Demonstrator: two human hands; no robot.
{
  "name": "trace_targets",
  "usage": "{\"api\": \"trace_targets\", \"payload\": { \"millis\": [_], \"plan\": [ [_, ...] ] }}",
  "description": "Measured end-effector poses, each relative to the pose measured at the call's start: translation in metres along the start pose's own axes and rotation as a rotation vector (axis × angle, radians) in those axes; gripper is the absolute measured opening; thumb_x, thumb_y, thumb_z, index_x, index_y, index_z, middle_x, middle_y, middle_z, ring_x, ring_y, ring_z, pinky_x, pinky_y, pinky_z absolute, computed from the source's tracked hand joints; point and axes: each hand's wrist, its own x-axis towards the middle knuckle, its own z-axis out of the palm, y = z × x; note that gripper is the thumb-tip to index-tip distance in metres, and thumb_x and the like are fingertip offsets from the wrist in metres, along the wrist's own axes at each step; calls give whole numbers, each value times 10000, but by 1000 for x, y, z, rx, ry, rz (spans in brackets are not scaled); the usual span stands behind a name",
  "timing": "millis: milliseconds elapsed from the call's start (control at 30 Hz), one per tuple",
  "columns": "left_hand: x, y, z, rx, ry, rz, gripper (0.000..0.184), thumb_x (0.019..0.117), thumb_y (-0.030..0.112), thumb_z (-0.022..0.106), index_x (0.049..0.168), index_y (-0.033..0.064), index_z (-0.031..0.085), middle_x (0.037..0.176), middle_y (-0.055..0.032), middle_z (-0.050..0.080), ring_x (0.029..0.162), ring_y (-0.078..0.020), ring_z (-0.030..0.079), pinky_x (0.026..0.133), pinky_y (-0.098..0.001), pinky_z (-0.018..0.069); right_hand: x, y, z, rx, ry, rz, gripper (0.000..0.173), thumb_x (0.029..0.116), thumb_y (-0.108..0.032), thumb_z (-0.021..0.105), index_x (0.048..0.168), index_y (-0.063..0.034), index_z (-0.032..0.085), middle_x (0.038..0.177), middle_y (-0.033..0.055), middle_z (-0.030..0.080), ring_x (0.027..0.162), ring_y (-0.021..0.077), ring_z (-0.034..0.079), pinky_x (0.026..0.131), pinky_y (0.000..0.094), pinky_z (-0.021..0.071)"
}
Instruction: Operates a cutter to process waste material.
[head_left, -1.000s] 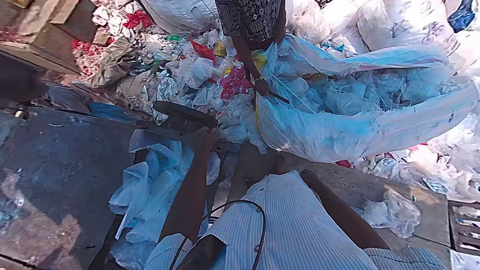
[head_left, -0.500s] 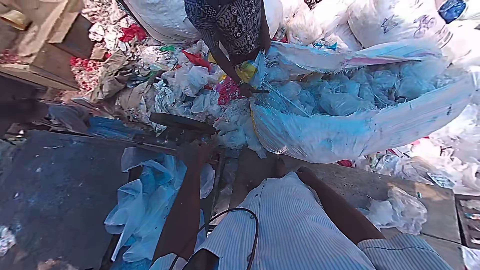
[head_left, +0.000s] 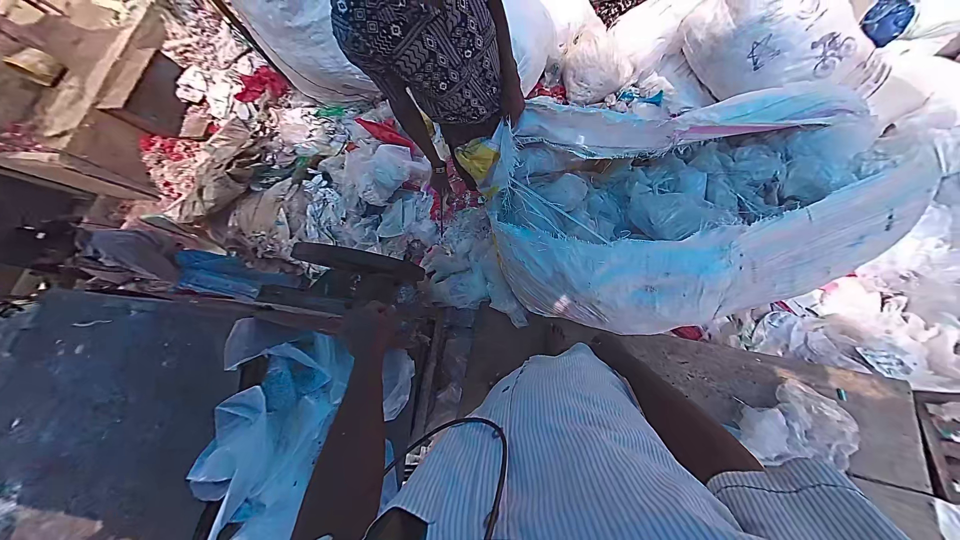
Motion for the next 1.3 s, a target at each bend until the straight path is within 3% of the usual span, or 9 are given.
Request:
{"api": "trace_targets", "payload": {
  "millis": [33,67,133,267,500,833,1000,1133,1300],
  "plan": [
    [1,0,1,2,-1,-3,420,1054,439,510,1260,124,694,1267,-149,700,1239,-348,628,1063,-618,417,-31,-22,-18,-56,-103,93,449,1134,-197,327,1520,8,434,1602,219,393,1497,365,360,1209,510,270],
    [2,-1,2,6,-1,-4,425,1054,445,507,1265,126,693,1269,-151,699,1237,-350,629,1056,-622,422,-27,-16,-18,-94,-81,44,453,1133,-202,328,1502,37,439,1586,251,399,1483,395,372,1199,525,287],
    [4,-2,4,3,3,-8,428,1048,455,520,1263,130,697,1272,-150,698,1236,-350,631,1053,-633,427,56,38,10,-37,146,-185,433,1048,-260,457,1185,98,658,1240,341,636,1196,490,608,987,633,476],
    [7,-4,8,-48,26,-4,441,1052,441,527,1267,92,689,1270,-189,688,1233,-395,620,1053,-672,402,115,50,1,68,12,16,412,1046,-321,507,1229,16,659,1275,254,648,1250,405,598,1031,610,454],
    [11,-5,14,-84,29,-10,446,1058,411,531,1282,52,673,1278,-232,671,1246,-425,604,1052,-675,401,148,83,7,54,40,-17,411,1038,-337,538,1243,-5,667,1225,254,671,1185,406,635,995,607,488],
    [30,-20,42,-74,148,-25,425,1038,467,525,1215,127,708,1204,-174,711,1167,-385,651,1001,-672,445,137,101,6,40,-43,58,412,1061,-345,490,1260,-30,665,1213,225,681,1148,373,653,989,579,496],
    [12,-21,50,-219,422,-21,416,1052,383,468,1345,151,650,1436,-94,599,1357,-304,534,1135,-553,398,107,73,-1,-84,-75,28,355,1056,-272,533,1170,22,694,1128,239,709,1033,376,692,915,567,529],
    [-35,-42,39,-341,572,-103,425,1060,359,478,1412,154,599,1582,-87,465,1506,-311,356,1195,-634,237,53,17,-12,115,-105,116,353,1087,-191,487,1301,68,596,1227,255,664,1091,362,667,919,529,536],
    [-75,-112,56,-282,337,-309,686,972,615,546,1585,347,395,1734,-35,131,1597,-334,34,1162,-771,24,76,6,-3,41,-93,56,380,1087,-236,481,1348,22,581,1262,224,667,1124,356,671,926,543,543]
  ]
}}
